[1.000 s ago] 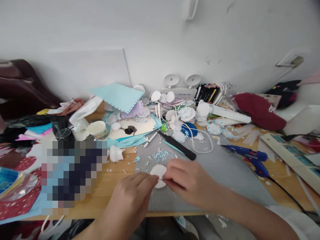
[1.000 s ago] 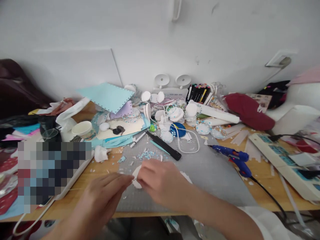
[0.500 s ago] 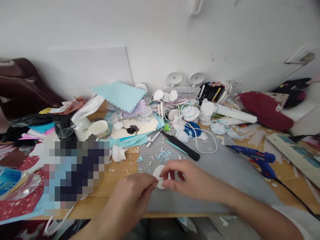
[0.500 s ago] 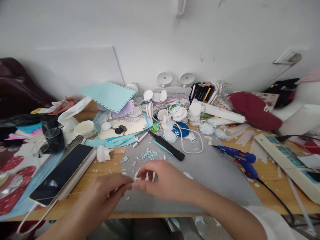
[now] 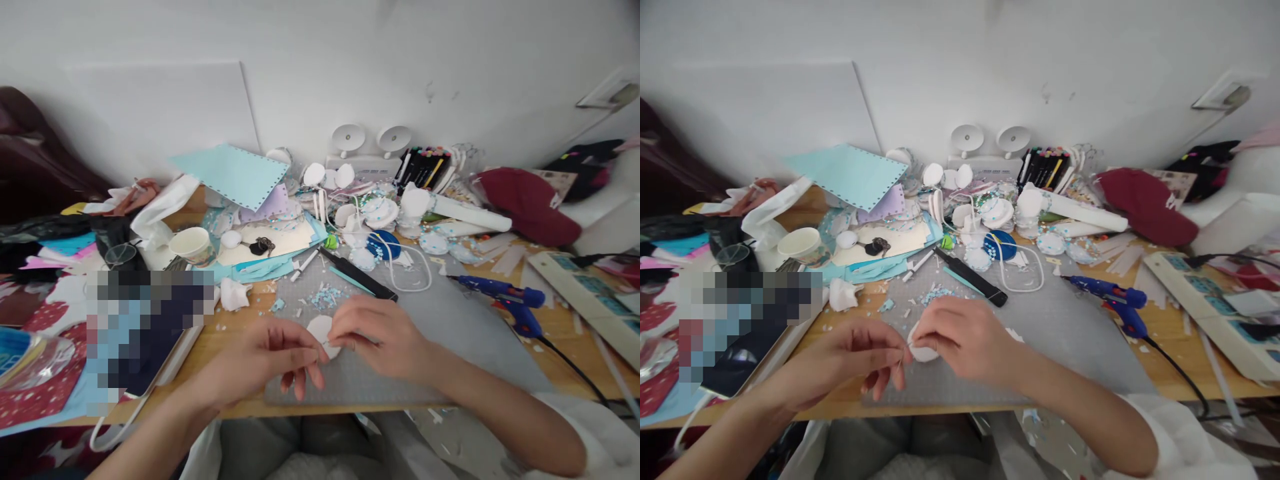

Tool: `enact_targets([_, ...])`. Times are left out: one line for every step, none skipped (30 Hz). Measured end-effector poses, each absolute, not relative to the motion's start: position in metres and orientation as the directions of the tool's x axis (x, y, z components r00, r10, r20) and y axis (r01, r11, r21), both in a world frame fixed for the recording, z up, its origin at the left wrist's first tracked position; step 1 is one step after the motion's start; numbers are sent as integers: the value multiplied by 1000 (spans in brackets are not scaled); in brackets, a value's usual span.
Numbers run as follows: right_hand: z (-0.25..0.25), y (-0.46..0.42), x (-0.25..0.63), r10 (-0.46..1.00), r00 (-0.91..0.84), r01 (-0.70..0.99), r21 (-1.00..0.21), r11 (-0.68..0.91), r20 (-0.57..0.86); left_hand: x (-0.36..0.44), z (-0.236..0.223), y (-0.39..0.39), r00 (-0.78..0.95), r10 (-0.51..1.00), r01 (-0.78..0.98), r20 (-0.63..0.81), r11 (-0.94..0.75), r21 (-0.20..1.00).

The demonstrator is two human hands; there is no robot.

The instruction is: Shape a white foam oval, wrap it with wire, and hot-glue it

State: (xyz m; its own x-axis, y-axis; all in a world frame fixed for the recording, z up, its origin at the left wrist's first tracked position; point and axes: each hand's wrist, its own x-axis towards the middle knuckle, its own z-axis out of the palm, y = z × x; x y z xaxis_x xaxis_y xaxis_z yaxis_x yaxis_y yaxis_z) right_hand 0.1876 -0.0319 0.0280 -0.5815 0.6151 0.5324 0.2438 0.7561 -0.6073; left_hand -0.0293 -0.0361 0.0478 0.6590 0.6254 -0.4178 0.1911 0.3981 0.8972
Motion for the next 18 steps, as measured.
enact_targets([27,-31,187,681,-557,278,-666,692,475,-30,47,-38,623,695,228,-359,278,933])
enact_targets([26,-30,187,742,-531,316,-717,621,409,-30,45,-41,583,765,282,-273,124,951])
enact_targets([25,-30,186,792,-504,353,-755,552,343,-31,44,-43,552,816,348,-171,-40,937])
enact_targets([25,-29,186,831,-481,385,-784,487,279,-32,41,-45,541,838,413,-70,-193,890])
enact_targets([25,-28,185,856,-467,406,-805,432,224,-33,39,-47,549,836,462,19,-322,826])
enact_targets([26,-28,184,871,-459,420,-820,389,178,-34,36,-48,570,817,489,89,-424,762])
enact_targets([27,-28,184,879,-457,430,-830,355,138,-35,34,-49,593,793,494,143,-498,712])
enact_targets([28,-28,183,881,-461,437,-838,328,104,-34,32,-50,609,772,490,182,-547,679])
enact_targets([29,-29,183,880,-469,442,-842,309,76,-34,31,-50,616,759,482,211,-575,661])
enact_targets([30,-29,183,877,-477,445,-843,301,61,-32,31,-50,611,756,471,235,-585,660])
enact_targets([30,-31,184,873,-484,447,-839,308,63,-31,31,-49,597,766,463,240,-572,676])
enact_targets([29,-32,185,868,-489,447,-827,340,92,-29,32,-48,573,790,460,218,-531,712])
enact_targets([28,-34,186,852,-498,441,-801,406,158,-27,34,-47,543,822,452,168,-456,767])
enact_targets([27,-37,188,817,-514,430,-747,508,259,-26,36,-46,519,851,429,82,-342,836])
enact_targets([25,-40,189,749,-544,415,-654,633,379,-25,38,-44,509,860,390,-40,-189,901])
enact_targets([23,-42,191,644,-588,395,-522,756,489,-25,39,-42,517,836,344,-183,-7,939])
enact_targets([22,-45,193,522,-637,370,-369,853,567,-25,39,-40,545,776,300,-318,173,938])
enact_targets([20,-47,194,409,-683,342,-230,911,605,-26,39,-38,580,698,268,-420,322,908])
